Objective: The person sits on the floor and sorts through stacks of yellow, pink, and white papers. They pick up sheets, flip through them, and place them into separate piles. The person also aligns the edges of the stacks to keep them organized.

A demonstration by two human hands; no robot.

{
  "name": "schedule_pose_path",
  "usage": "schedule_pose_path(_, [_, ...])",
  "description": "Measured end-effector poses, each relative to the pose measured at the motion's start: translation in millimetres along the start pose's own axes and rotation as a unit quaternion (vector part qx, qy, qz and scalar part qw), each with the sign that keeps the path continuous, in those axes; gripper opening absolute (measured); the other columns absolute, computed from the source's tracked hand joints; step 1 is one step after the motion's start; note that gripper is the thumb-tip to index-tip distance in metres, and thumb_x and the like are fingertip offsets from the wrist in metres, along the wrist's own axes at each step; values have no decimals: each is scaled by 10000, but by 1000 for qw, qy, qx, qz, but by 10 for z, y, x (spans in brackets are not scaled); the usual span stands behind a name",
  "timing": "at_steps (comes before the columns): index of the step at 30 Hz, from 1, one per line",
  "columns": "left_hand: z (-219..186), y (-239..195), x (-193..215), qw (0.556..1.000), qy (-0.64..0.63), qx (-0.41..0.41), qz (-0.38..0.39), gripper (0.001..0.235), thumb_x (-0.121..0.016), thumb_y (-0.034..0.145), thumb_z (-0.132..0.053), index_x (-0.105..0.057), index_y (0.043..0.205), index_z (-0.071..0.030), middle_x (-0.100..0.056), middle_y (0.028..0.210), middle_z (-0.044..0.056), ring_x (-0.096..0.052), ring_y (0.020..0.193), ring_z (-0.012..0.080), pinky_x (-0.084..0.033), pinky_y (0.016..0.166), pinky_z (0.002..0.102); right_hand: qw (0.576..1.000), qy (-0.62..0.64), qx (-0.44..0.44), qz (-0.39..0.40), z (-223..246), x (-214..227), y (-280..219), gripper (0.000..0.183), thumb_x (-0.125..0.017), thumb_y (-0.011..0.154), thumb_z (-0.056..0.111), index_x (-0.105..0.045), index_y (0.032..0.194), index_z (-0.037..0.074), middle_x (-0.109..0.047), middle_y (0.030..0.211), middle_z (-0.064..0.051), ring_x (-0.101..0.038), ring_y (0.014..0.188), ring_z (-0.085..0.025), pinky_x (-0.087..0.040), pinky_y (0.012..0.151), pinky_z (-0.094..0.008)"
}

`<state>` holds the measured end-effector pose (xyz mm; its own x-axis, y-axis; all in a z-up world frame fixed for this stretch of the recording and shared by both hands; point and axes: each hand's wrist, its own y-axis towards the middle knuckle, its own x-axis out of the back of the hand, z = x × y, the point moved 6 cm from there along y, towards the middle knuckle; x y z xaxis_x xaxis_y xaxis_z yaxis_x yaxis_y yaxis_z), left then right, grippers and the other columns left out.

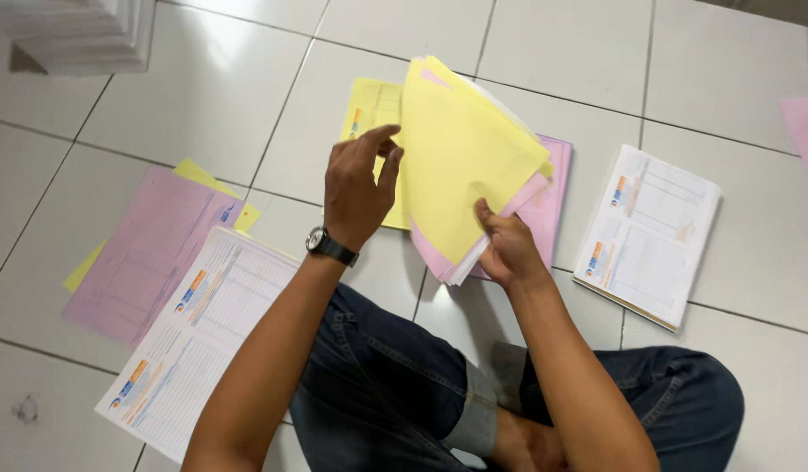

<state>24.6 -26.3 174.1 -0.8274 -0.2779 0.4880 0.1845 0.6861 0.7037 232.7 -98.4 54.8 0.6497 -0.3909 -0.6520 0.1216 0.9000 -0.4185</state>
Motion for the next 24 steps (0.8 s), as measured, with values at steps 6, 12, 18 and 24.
schedule_pose_path(6, [-897,-496,-731,995,-75,-63,-3,42,-692,983,-163,-703,1013,-135,-576,724,-45,-611,669,183,-506,734,349,993,59,101,-23,1224,768,-796,448,-539,1046,229,-521,1462,65,-515,1535,-180,-506,1417,-356,-348,1243,-592])
schedule_pose_path(12, [-2053,-1233,-2034,936,-91,-282,190,108,-584,1000,-167,-615,953,-74,-582,821,64,-628,775,282,-506,718,385,850,-414,285,-159,2463,1457,-1128,301,-638,1060,101,-616,1355,53,-686,1253,-166,-647,1194,-332,-552,1019,-578])
schedule_pose_path(18, [-1930,-1949,-3572,826,72,-229,509,834,-756,942,-303,-315,1592,-21,-348,1639,241,-291,1554,387,-309,1268,470,433,-888,146,-48,2084,2332,-647,643,-562,932,-37,-555,1521,219,-645,1416,-125,-557,1358,-405,-430,1063,-690])
schedule_pose_path(24, [-2335,-1623,-3077,871,78,-422,238,51,-634,858,-85,-671,864,-119,-610,710,89,-633,675,263,-487,852,453,520,-853,30,-17,1387,3268,-559,789,-453,849,-175,-464,1575,134,-482,1590,-175,-371,1516,-400,-321,1172,-675])
